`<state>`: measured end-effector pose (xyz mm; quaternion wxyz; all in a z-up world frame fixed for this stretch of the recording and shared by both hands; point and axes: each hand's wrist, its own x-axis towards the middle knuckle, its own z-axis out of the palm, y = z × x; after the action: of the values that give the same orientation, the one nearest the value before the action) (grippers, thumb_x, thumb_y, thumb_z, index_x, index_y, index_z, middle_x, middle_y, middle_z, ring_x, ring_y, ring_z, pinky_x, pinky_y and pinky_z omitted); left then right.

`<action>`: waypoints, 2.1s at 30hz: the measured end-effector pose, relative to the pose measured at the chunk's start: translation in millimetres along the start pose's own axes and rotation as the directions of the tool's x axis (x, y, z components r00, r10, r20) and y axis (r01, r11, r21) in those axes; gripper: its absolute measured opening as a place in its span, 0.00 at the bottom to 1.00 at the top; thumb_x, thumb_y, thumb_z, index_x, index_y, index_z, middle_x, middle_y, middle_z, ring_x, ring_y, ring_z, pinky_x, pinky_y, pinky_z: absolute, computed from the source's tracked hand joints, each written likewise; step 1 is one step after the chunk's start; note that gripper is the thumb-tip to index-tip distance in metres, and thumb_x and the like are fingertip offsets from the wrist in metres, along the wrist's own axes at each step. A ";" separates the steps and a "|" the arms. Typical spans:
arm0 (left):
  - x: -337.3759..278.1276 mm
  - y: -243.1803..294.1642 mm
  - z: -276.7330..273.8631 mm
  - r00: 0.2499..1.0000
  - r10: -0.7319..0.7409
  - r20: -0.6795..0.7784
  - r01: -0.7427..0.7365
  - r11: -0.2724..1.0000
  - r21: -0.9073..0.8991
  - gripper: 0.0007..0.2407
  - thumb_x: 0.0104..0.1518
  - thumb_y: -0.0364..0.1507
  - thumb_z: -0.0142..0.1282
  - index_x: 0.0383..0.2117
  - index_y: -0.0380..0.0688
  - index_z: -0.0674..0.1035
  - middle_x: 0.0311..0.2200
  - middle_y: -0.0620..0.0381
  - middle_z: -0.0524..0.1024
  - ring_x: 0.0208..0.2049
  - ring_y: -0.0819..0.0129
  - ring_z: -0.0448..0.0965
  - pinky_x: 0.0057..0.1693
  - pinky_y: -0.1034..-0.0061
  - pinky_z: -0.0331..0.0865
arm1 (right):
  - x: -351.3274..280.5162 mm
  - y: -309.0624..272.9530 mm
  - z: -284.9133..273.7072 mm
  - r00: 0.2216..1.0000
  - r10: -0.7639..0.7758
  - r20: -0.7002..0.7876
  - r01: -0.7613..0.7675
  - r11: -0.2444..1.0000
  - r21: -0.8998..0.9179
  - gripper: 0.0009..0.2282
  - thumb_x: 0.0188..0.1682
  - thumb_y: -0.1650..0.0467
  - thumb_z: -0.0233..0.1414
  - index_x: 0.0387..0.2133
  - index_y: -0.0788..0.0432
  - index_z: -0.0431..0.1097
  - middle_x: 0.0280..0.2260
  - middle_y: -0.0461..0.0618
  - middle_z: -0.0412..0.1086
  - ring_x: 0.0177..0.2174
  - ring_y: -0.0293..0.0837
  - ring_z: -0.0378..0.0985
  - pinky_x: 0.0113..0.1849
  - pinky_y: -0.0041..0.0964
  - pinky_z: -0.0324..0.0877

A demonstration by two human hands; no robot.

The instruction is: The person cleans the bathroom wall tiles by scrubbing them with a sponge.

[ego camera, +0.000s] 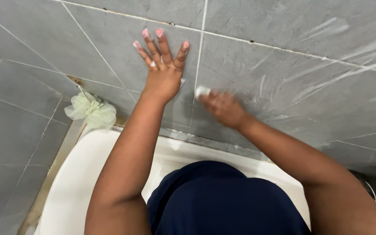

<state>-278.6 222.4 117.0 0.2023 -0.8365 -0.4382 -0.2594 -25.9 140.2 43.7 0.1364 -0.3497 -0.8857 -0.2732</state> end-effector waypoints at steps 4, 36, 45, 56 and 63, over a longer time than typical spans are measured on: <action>-2.9 0.7 -0.7 1.000 0.015 0.021 -0.012 0.993 -0.115 0.46 0.60 0.21 0.54 0.75 0.74 0.32 0.70 0.35 0.13 0.68 0.20 0.14 0.64 0.19 0.17 | -29.7 0.6 12.6 0.970 -0.230 0.084 0.211 0.960 0.185 0.20 0.43 0.71 0.48 0.51 0.64 0.64 0.58 0.49 0.66 0.49 0.45 0.74 0.41 0.41 0.69; -2.1 -7.6 -5.8 0.993 0.035 0.115 -0.021 0.992 -0.124 0.56 0.56 0.41 0.72 0.73 0.70 0.24 0.68 0.29 0.11 0.67 0.20 0.10 0.63 0.20 0.16 | -104.7 78.9 -74.9 0.957 0.150 -0.247 -0.158 0.987 -0.011 0.12 0.50 0.68 0.54 0.47 0.47 0.74 0.53 0.39 0.70 0.46 0.45 0.74 0.40 0.49 0.66; -2.7 -7.2 -4.4 0.999 0.022 0.041 -0.018 0.994 -0.112 0.59 0.55 0.42 0.73 0.71 0.73 0.20 0.67 0.32 0.07 0.67 0.22 0.08 0.64 0.19 0.16 | -136.2 77.7 -62.5 0.957 0.285 -0.054 -0.269 0.940 0.209 0.15 0.53 0.72 0.58 0.54 0.47 0.75 0.37 0.45 0.74 0.31 0.42 0.75 0.33 0.42 0.62; -11.9 -9.2 0.4 0.999 0.017 0.028 -0.014 0.995 -0.096 0.60 0.62 0.41 0.75 0.69 0.69 0.18 0.65 0.34 0.05 0.65 0.26 0.06 0.65 0.26 0.15 | -133.1 114.6 -88.0 0.771 0.331 -0.544 -0.458 0.882 -0.113 0.16 0.52 0.74 0.52 0.54 0.47 0.71 0.46 0.51 0.66 0.47 0.53 0.69 0.46 0.51 0.61; -10.7 4.4 -17.8 1.000 -0.004 0.014 0.005 0.995 -0.098 0.61 0.53 0.38 0.77 0.72 0.68 0.23 0.67 0.34 0.11 0.67 0.23 0.12 0.66 0.23 0.20 | -186.9 35.8 11.6 0.986 -0.087 0.146 0.077 0.994 0.072 0.18 0.48 0.69 0.50 0.54 0.48 0.71 0.56 0.39 0.70 0.50 0.42 0.74 0.42 0.43 0.71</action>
<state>-284.6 203.2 123.9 0.1574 -0.8461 -0.4283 -0.2753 132.7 66.7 -32.7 0.0702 -0.3277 -0.9156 -0.2222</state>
